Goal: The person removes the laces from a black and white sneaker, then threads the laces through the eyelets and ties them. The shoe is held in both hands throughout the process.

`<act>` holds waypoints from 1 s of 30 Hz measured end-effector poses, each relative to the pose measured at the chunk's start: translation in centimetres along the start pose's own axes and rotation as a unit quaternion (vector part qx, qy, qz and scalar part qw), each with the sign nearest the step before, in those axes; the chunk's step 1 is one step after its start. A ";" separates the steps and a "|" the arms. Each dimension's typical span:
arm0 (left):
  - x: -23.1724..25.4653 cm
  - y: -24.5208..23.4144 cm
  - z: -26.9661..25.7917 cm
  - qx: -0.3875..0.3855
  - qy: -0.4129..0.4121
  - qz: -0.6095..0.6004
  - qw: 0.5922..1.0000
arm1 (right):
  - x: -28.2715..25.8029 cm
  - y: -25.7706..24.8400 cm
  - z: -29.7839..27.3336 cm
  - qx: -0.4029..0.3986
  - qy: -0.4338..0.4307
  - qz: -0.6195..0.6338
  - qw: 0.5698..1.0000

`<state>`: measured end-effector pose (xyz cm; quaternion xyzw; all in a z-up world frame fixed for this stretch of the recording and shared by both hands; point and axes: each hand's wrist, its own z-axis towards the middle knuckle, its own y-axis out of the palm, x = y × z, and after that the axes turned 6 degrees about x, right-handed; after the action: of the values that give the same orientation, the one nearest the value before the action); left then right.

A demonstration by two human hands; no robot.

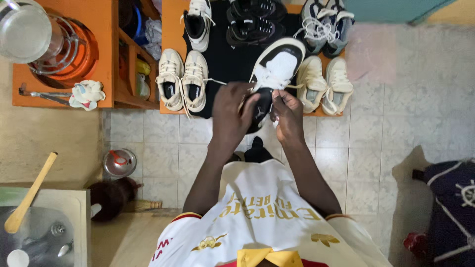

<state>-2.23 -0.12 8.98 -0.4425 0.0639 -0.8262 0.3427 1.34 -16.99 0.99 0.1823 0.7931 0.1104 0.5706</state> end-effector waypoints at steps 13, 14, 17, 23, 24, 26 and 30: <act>-2.8 4.2 1.2 -0.171 -0.129 -0.134 0.968 | 0.0 -0.3 -0.4 0.006 0.016 0.021 1.000; -2.7 4.1 1.0 -0.176 -0.137 -0.132 0.966 | -0.1 -0.3 -0.5 0.005 0.015 0.018 1.000; -2.8 4.1 0.9 -0.178 -0.149 -0.134 0.963 | -0.3 0.0 -0.7 0.003 0.014 0.000 1.000; -6.3 5.9 -0.8 -0.146 -0.162 -0.179 0.959 | 1.1 -0.5 1.3 -0.030 0.017 -0.077 0.996; -7.5 6.7 -1.3 -0.150 -0.173 -0.186 0.956 | 1.9 -0.8 2.2 -0.025 0.018 -0.098 0.995; -10.0 8.5 -2.6 -0.135 -0.151 -0.173 0.964 | 4.2 -1.3 4.3 -0.019 0.035 -0.098 0.994; -15.1 12.4 -6.2 -0.111 -0.142 -0.147 0.973 | 9.6 -3.0 8.0 -0.001 0.070 -0.120 0.990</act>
<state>4.88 -1.38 -10.19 -0.5948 0.0398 -0.7843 0.1718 5.67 -16.02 -11.02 0.0769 0.8471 0.0542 0.5230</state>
